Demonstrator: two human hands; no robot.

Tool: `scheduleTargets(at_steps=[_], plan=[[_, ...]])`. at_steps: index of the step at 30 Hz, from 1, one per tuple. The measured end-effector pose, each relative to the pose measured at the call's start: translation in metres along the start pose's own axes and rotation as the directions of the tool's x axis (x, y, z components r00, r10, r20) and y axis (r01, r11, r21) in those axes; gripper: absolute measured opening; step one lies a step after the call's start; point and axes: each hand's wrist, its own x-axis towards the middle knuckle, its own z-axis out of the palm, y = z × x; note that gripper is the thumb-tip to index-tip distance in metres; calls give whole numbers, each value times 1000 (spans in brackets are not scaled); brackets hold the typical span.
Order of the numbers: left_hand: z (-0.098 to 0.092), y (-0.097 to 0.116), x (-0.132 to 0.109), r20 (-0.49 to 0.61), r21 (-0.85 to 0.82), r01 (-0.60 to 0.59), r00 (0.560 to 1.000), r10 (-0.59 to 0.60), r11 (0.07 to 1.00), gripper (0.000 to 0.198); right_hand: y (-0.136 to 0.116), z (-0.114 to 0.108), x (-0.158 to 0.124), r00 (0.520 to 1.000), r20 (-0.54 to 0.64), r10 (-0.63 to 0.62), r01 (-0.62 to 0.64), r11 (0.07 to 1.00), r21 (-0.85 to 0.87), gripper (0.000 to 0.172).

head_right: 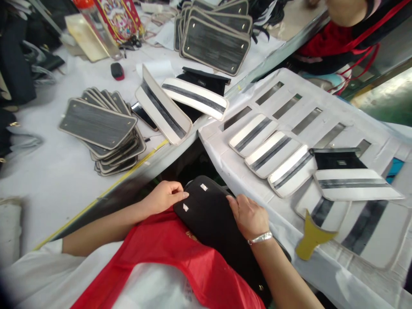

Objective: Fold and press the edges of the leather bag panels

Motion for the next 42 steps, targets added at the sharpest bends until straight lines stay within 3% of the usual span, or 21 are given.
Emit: scheduleTargets(at_steps=[6, 20, 37, 42], plan=[[1, -3, 3, -32, 10, -51, 998, 51, 999, 33, 0, -2, 2, 1000, 9, 8, -8, 1000, 1, 53], [-1, 1, 7, 7, -18, -8, 1000, 8, 1000, 30, -2, -1, 5, 996, 82, 32, -29, 999, -42, 52], [-3, -3, 6, -5, 107, -97, 995, 98, 990, 26, -27, -15, 8, 944, 257, 207, -155, 966, -206, 40], [-2, 1, 3, -12, 114, -130, 991, 132, 985, 26, -26, -17, 6, 960, 206, 192, -151, 968, -201, 37]])
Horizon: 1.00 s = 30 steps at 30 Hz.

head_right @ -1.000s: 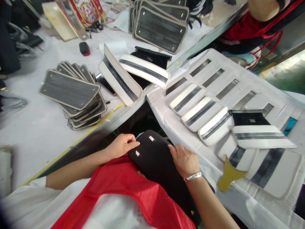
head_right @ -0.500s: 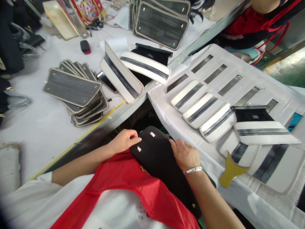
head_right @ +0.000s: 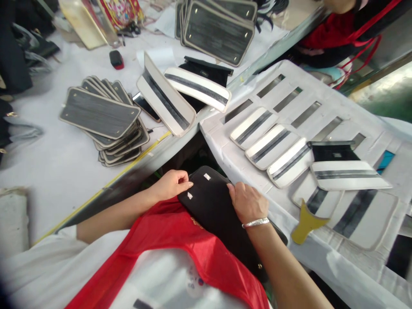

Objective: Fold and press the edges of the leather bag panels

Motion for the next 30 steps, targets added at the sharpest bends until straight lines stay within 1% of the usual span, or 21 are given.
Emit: scheduleTargets(at_steps=[2, 4, 6, 8, 10, 12, 17, 21, 26, 30], plan=[[2, 1, -1, 8, -2, 20, 1000, -20, 1000, 26, 1, 0, 1, 997, -66, -44, 49, 996, 70, 34], [5, 1, 0, 20, -7, 50, 999, -49, 999, 27, -1, -1, 5, 988, -131, -85, 113, 968, 223, 29], [7, 0, 0, 26, -13, 60, 998, -60, 998, 26, -6, -2, 13, 978, -186, -96, 165, 899, 405, 25], [9, -1, 1, 24, -20, 56, 998, -56, 998, 26, -16, -4, 24, 972, -215, -91, 198, 807, 556, 22], [8, 0, 1, 25, -30, 63, 998, -63, 998, 27, -25, -7, 34, 975, -209, -80, 201, 726, 658, 18], [7, 0, 1, 30, -36, 82, 996, -81, 996, 27, -32, -9, 44, 981, -180, -72, 181, 666, 723, 15], [5, -1, 2, 52, -45, 105, 993, -102, 994, 27, -36, -8, 56, 993, -106, -49, 115, 575, 810, 12], [5, -4, 4, 82, -76, 96, 993, -89, 992, 27, -34, -4, 56, 996, -83, -41, 92, 541, 836, 11], [4, -6, 4, 110, -103, 94, 991, -83, 990, 28, -34, -5, 59, 993, -86, -78, 115, 559, 821, 10], [3, -6, 5, 96, -94, 74, 993, -65, 993, 29, -34, -10, 64, 992, -12, -129, 87, 596, 798, 7]])
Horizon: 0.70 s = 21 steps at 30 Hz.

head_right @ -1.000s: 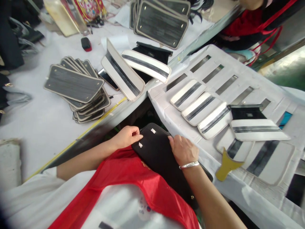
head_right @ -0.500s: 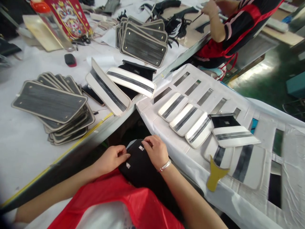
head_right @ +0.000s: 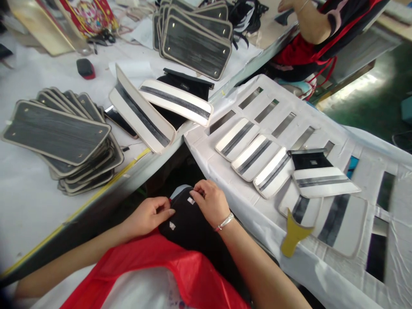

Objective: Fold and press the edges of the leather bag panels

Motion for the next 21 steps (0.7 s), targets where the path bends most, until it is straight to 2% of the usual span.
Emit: scheduleTargets(at_steps=[2, 7, 11, 13, 18, 21], plan=[[1, 0, 1, -29, 19, 0, 1000, 1, 1000, 30, 0, -1, 3, 999, 27, 22, -22, 1000, -13, 7], [4, 1, 1, -81, 25, 17, 997, -15, 1000, 29, 2, 3, 9, 993, 7, 115, -115, 993, -3, 13], [6, 3, 1, -97, 12, 46, 994, -45, 999, 30, 4, 7, 13, 979, 110, 172, -181, 980, 87, 13], [6, 5, 1, -109, 17, 49, 993, -47, 999, 30, 4, 9, 15, 976, 146, 160, -174, 981, 90, 12], [7, 9, 0, -159, 62, 48, 987, -38, 997, 30, 6, 11, 17, 987, 131, 89, -101, 991, 84, 9], [9, 9, -2, -160, 69, 52, 986, -40, 996, 30, 7, 7, 14, 988, 149, 50, -66, 992, 105, 14]])
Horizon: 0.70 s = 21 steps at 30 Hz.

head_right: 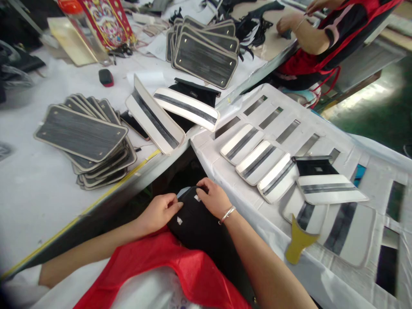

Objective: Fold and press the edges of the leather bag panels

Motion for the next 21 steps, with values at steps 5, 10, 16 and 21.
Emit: scheduleTargets(at_steps=[5, 10, 16, 21], plan=[[3, 1, -2, 19, -3, 3, 1000, -3, 1000, 30, -1, -4, -13, 1000, -22, 10, -11, 998, -61, 25], [5, 0, -1, 16, -2, 3, 1000, -3, 1000, 31, -2, 0, -18, 997, -81, -8, -1, 995, -104, 26], [2, -3, 1, -15, -27, 16, 1000, -17, 999, 32, 2, 2, -5, 999, -42, -21, 20, 1000, -18, 20], [-15, -8, 2, 190, -168, 120, 978, -87, 979, 35, 5, 4, 0, 1000, -16, 11, -10, 999, 35, 20]])
